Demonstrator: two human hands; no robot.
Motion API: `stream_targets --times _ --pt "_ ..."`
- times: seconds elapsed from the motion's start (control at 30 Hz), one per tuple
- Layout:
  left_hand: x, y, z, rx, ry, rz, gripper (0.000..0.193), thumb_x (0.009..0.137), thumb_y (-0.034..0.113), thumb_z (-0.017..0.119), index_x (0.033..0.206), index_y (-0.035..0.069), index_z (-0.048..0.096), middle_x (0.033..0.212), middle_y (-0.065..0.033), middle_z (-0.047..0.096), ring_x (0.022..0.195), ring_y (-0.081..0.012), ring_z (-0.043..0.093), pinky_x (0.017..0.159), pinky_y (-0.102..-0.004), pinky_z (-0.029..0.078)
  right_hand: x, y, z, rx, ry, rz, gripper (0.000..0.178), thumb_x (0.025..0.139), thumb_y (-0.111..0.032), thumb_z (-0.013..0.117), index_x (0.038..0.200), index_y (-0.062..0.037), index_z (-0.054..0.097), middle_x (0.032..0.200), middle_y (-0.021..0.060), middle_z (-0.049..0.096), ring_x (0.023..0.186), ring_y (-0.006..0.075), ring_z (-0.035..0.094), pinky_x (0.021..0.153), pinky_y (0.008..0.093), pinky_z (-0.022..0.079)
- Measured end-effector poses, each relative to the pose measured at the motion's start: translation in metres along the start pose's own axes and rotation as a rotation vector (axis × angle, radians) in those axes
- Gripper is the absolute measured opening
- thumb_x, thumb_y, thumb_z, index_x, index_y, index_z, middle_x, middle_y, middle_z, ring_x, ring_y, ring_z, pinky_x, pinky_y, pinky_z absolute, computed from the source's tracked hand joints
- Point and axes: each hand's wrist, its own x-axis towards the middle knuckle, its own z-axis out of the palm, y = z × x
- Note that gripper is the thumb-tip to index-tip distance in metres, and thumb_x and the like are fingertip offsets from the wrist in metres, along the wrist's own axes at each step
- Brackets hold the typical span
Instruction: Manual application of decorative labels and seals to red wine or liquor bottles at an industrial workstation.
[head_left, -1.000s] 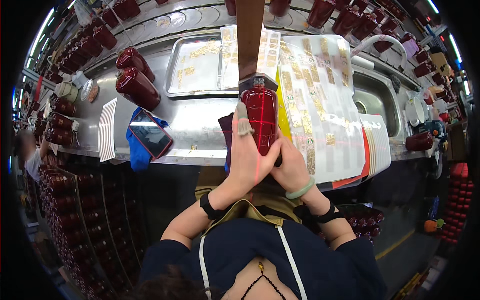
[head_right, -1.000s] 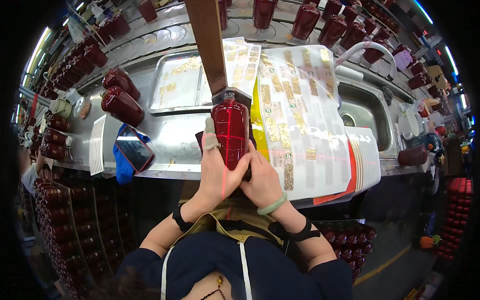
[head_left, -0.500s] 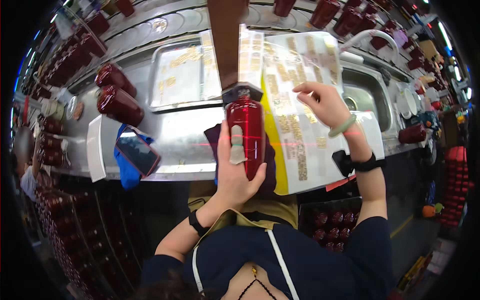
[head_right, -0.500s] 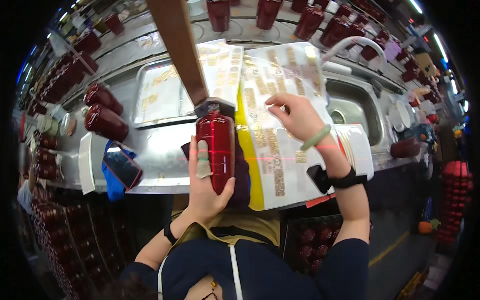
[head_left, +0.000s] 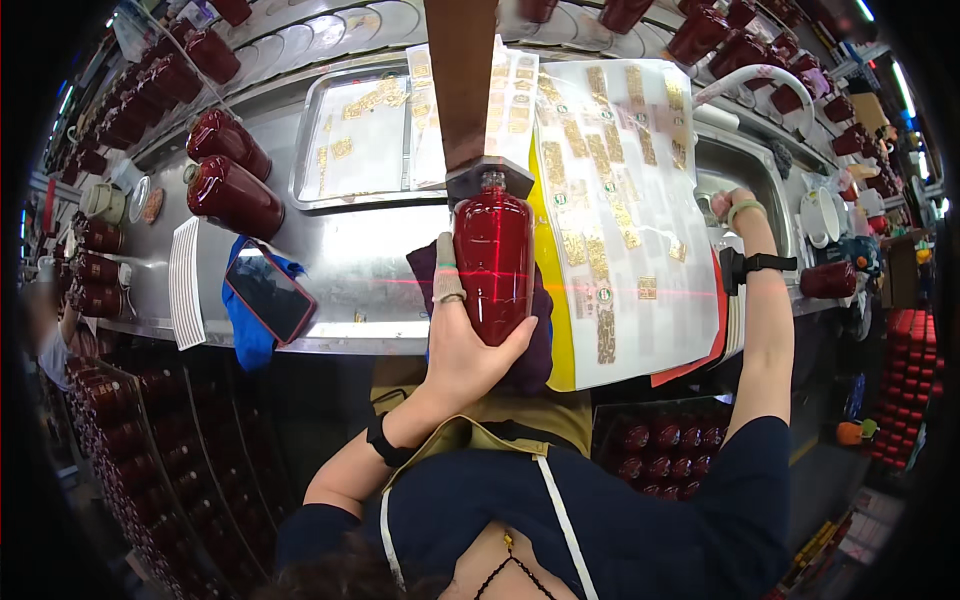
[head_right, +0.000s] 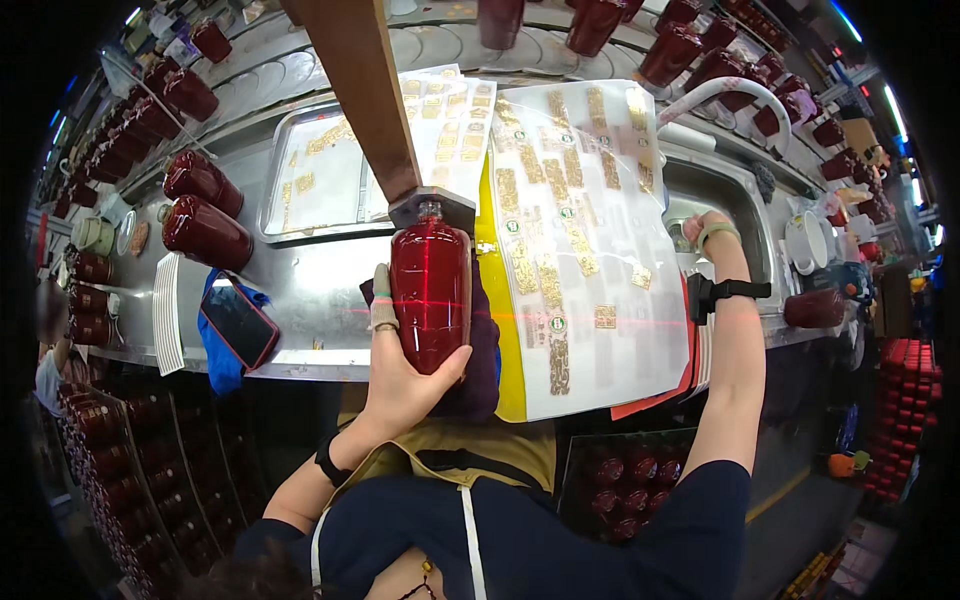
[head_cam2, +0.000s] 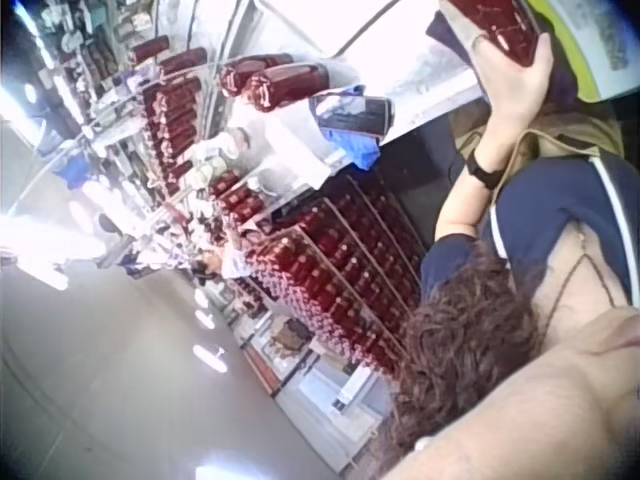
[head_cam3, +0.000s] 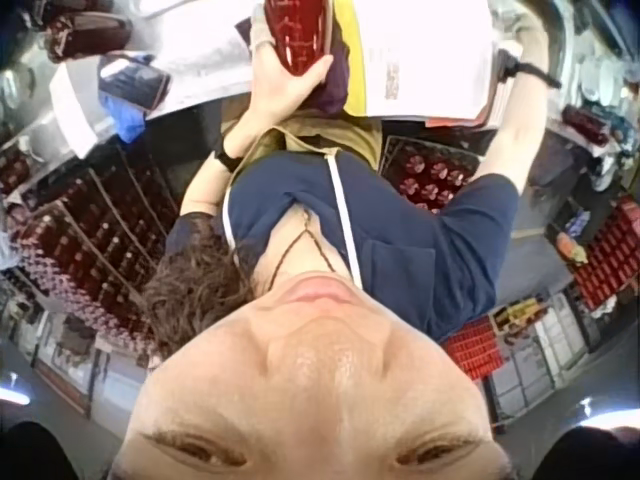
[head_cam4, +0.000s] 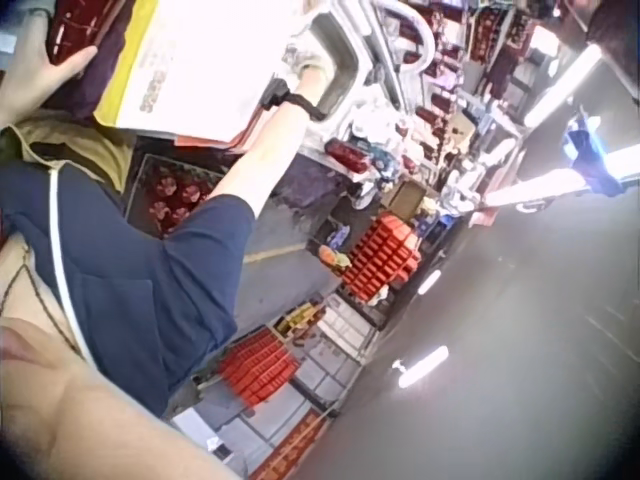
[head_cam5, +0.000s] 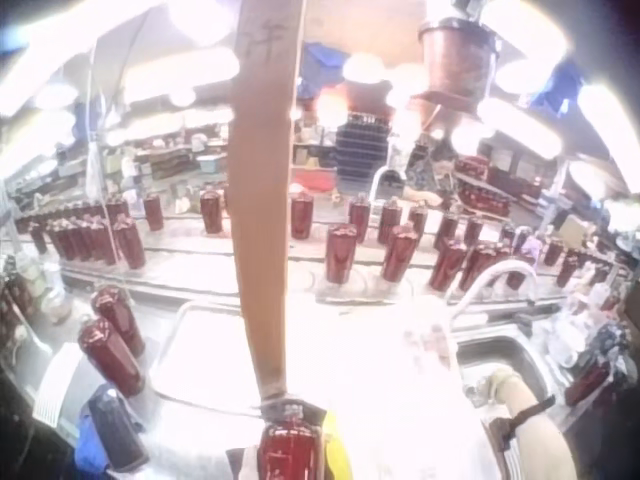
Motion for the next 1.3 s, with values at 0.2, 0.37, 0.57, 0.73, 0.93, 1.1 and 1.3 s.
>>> stream_targets --times 0.2,0.37,0.57,0.73,0.93,1.1,1.3 --pt "0.003 0.002 0.006 0.192 0.025 0.073 0.114 0.078 0.017 0.088 0.162 -0.011 0.016 0.157 -0.0346 0.037 0.144 -0.0465 0.044 0.119 -0.0487 0.038 -0.123 -0.024 0.107 -0.254 -0.491 -0.119 0.022 0.103 -0.006 0.064 0.12 0.0082 0.065 0.083 0.0093 0.067 0.069 0.0201 0.065 0.063 0.0307 0.056" --pt "0.001 0.004 0.008 0.371 0.044 0.119 0.114 0.078 0.021 0.09 0.162 -0.011 0.018 0.162 -0.0364 0.03 0.148 -0.0508 0.036 0.123 -0.0515 0.033 -0.239 0.009 0.24 -0.211 -0.861 -0.043 0.026 0.101 -0.001 0.064 0.125 0.0105 0.064 0.097 0.014 0.075 0.081 0.0221 0.073 0.077 0.0318 0.064" --pt "0.007 0.005 -0.007 0.084 -0.025 0.063 0.113 0.081 0.023 0.09 0.163 -0.008 0.019 0.159 -0.0317 0.037 0.147 -0.0447 0.041 0.122 -0.0491 0.034 -0.207 0.047 0.341 -0.908 -0.624 -0.398 0.033 0.098 -0.022 0.072 0.112 0.0083 0.07 0.102 0.0169 0.077 0.081 0.0205 0.072 0.073 0.0335 0.059" --pt "0.016 0.0 -0.01 -0.173 0.005 -0.058 0.099 0.09 0.02 0.083 0.163 -0.008 0.023 0.149 -0.0262 0.052 0.133 -0.036 0.058 0.112 -0.044 0.046 -0.169 0.071 0.363 -1.282 -0.392 -0.735 0.054 0.085 -0.052 0.081 0.089 0.0019 0.078 0.086 0.0149 0.077 0.079 0.0252 0.073 0.076 0.0399 0.057" --pt "0.025 0.007 -0.016 -0.056 -0.019 -0.019 0.097 0.09 0.018 0.082 0.161 -0.01 0.023 0.151 -0.0267 0.049 0.137 -0.0322 0.053 0.115 -0.0413 0.043 -0.167 0.071 0.349 -1.32 -0.279 -0.917 0.051 0.081 -0.052 0.075 0.098 -0.0048 0.082 0.102 0.0212 0.079 0.095 0.0351 0.077 0.089 0.0447 0.059" --pt "0.028 0.01 -0.02 -0.09 -0.103 -0.135 0.1 0.092 0.014 0.08 0.164 -0.012 0.016 0.151 -0.0251 0.051 0.135 -0.0254 0.056 0.113 -0.0372 0.045 -0.199 0.05 0.296 -0.944 -0.321 -1.136 0.03 0.088 -0.031 0.08 0.094 -0.001 0.079 0.085 0.0163 0.077 0.078 0.0303 0.073 0.075 0.0416 0.057" --pt "0.026 -0.003 -0.009 -0.166 -0.068 -0.102 0.094 0.093 0.013 0.079 0.163 -0.01 0.019 0.143 -0.0213 0.057 0.125 -0.0217 0.061 0.107 -0.0357 0.05 -0.284 0.033 0.194 -0.808 -0.428 -1.277 0.02 0.091 -0.02 0.081 0.093 0.0001 0.077 0.079 0.0114 0.071 0.068 0.0181 0.061 0.064 0.0331 0.048"
